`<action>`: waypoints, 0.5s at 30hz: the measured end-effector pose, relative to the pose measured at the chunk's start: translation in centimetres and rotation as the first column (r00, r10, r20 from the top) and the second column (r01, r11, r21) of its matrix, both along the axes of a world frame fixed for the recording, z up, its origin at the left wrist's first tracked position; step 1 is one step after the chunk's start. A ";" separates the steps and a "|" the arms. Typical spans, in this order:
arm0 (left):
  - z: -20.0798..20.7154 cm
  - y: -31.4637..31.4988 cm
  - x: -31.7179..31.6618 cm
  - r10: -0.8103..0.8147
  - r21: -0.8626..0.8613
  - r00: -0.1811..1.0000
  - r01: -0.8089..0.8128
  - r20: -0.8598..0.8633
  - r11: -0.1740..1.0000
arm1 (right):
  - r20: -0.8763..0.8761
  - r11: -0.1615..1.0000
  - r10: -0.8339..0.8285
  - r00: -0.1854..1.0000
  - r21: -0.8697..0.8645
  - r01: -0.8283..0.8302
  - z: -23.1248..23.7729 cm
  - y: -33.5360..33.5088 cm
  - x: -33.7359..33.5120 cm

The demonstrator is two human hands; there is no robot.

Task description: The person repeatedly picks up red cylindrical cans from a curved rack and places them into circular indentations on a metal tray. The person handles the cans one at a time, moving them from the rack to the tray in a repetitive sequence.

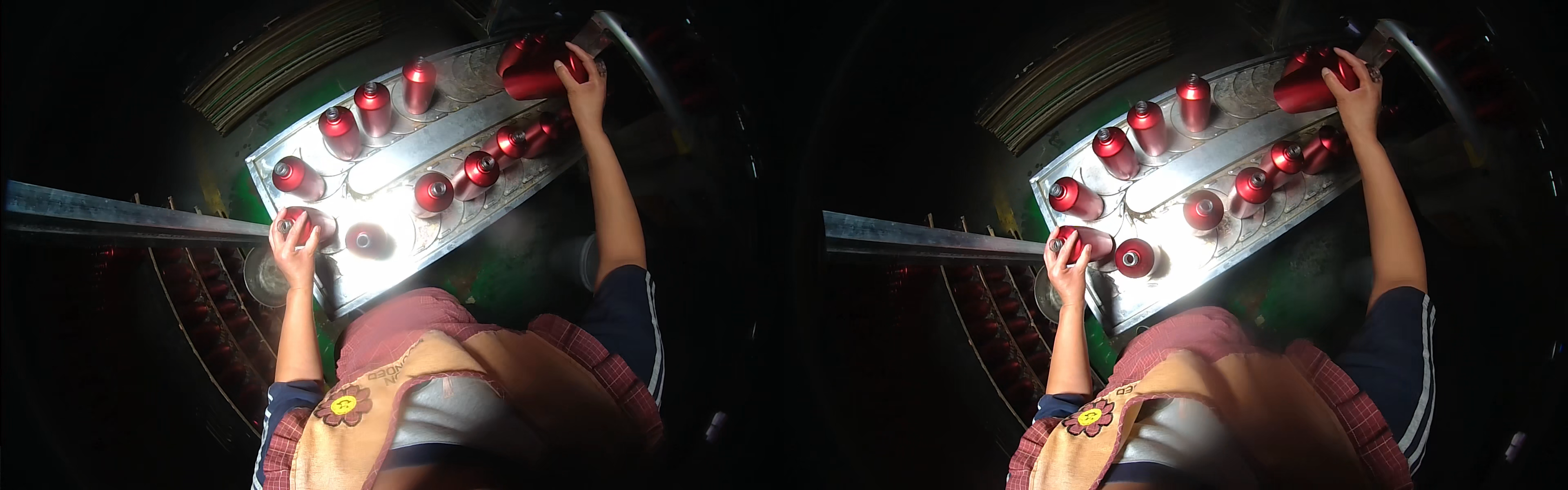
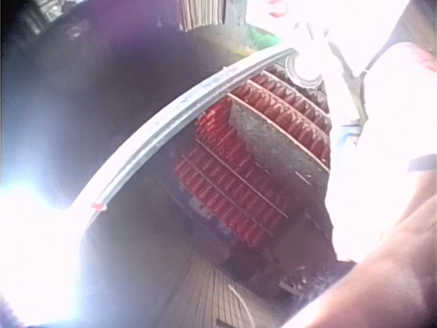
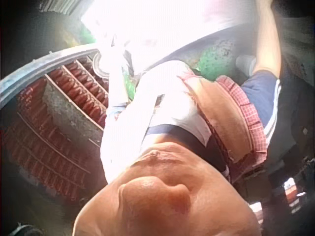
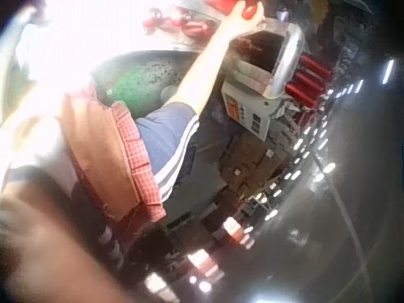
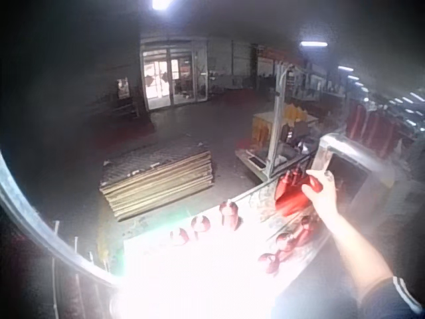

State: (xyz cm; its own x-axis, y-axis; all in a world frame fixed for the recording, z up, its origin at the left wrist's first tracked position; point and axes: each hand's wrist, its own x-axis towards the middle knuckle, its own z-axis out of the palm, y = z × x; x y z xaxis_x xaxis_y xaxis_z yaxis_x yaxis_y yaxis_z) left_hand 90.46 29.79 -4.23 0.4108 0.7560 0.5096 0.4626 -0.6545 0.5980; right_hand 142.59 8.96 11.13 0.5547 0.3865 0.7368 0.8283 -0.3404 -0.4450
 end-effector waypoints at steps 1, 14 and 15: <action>-0.4 -1.1 0.0 0.012 0.012 0.999 -0.011 -0.040 1.000 | 0.065 1.000 0.022 0.998 -0.002 -0.022 -1.7 1.9 0.9; 2.0 -15.9 1.8 -0.164 -0.155 0.985 0.172 0.061 0.973 | -0.082 0.863 0.020 0.996 -0.501 -0.059 -18.9 17.5 1.4; 2.4 -16.9 1.7 -0.220 -0.123 0.967 0.236 0.125 0.964 | -0.096 0.850 0.050 0.994 -0.518 -0.093 -19.2 17.2 1.7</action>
State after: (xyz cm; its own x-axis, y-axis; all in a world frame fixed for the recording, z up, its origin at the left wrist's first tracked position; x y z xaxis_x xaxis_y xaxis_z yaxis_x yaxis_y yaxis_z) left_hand 92.19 12.89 -1.87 0.5281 0.7139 0.4598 0.2376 -0.6441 0.7271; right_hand 144.27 26.17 -8.12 0.5562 0.7427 0.3728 0.8305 -0.4810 -0.2809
